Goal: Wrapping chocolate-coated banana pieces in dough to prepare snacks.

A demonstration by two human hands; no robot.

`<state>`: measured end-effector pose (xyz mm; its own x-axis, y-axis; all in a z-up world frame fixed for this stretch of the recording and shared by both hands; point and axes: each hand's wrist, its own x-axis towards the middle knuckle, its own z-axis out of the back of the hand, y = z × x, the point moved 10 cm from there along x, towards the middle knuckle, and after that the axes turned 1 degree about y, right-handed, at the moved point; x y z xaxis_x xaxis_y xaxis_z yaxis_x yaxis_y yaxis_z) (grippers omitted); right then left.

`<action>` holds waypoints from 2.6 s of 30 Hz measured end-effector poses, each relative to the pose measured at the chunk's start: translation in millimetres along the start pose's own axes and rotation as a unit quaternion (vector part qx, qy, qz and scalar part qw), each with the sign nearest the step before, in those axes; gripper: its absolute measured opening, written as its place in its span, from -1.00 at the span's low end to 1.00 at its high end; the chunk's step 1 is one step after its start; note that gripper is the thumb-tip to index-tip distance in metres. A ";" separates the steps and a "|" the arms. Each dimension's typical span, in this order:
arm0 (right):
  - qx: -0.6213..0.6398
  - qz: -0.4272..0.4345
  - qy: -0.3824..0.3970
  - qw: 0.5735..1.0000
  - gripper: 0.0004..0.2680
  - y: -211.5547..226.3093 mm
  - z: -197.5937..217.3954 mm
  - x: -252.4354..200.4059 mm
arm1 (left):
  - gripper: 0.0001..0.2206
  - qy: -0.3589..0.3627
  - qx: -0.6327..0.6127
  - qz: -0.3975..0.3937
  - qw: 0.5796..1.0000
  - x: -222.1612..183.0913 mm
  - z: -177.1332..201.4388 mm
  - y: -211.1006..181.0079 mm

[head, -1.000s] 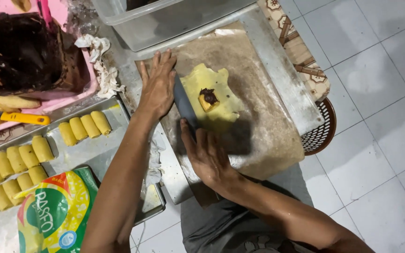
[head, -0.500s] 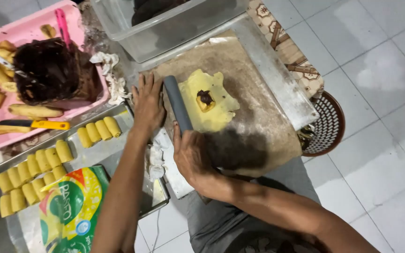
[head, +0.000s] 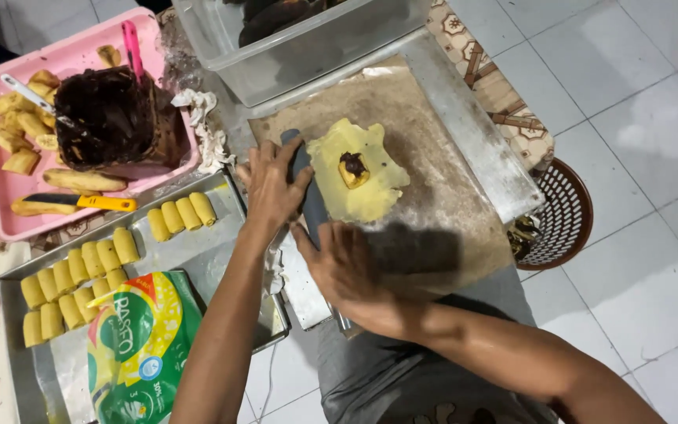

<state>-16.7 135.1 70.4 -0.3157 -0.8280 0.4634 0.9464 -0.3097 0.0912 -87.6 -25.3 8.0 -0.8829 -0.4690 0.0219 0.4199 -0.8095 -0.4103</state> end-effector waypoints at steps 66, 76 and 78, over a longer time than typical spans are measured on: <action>0.322 0.304 0.422 0.791 -0.88 -105.7 -133.0 136.4 | -0.57 -0.189 -0.003 0.212 0.959 -46.1 -19.9 -67.2; 0.303 0.321 0.432 0.787 -0.89 -122.0 -154.2 132.7 | -0.88 -0.161 -0.186 0.260 0.934 -38.6 -10.8 -59.9; 0.307 0.282 0.462 0.783 -0.89 -123.9 -154.4 134.9 | -0.91 -0.133 -0.245 0.306 0.910 -46.7 -6.2 -57.4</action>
<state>-187.1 -10.4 -14.5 0.5182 -0.8246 -0.2269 0.7171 0.2743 0.6407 -71.8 45.2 24.8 -0.4055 -0.9011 -0.1535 0.6142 -0.1443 -0.7759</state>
